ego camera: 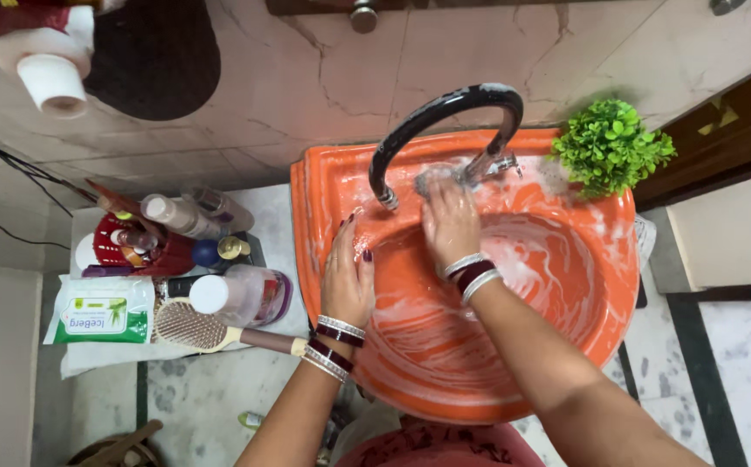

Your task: The person cleans an orange pedestal sink by applying soap and scrubbing the basin, faucet, and mirror with a cloth before rinsing it with water.

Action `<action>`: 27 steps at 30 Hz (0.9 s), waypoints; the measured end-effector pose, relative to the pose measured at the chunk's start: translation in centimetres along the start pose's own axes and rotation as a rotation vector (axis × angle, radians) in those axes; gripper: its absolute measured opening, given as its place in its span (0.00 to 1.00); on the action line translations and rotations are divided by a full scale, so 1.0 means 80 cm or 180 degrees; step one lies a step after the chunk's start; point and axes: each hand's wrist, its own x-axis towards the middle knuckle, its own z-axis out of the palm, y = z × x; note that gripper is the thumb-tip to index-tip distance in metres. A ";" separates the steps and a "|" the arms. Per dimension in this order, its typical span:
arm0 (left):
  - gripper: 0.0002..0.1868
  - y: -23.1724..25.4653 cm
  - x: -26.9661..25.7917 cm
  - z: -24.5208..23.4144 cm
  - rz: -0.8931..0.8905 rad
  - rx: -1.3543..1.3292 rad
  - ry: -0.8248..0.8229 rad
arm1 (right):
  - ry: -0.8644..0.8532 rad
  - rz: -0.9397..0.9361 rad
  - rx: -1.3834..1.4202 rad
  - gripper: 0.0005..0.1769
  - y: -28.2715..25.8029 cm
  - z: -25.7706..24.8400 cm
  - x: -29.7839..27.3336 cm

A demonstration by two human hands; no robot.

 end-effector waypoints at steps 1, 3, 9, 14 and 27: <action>0.29 0.000 -0.001 0.003 -0.0032 -0.0016 -0.0004 | 0.0156 -0.0087 -0.0033 0.25 -0.013 0.004 -0.016; 0.30 -0.001 0.002 0.006 0.0048 -0.0017 -0.0013 | 0.0237 -0.0275 -0.0033 0.25 -0.048 0.024 -0.018; 0.31 -0.017 0.019 0.029 0.0049 0.0355 -0.0148 | -0.0276 -0.0627 0.0265 0.27 -0.058 0.034 0.026; 0.32 -0.027 0.040 0.074 -0.0068 0.1717 -0.0713 | -0.0005 -0.0250 0.0364 0.25 0.040 -0.015 -0.018; 0.42 -0.057 0.108 0.161 0.1360 0.2549 -0.1594 | 0.0608 0.0521 -0.0439 0.24 0.124 -0.023 -0.028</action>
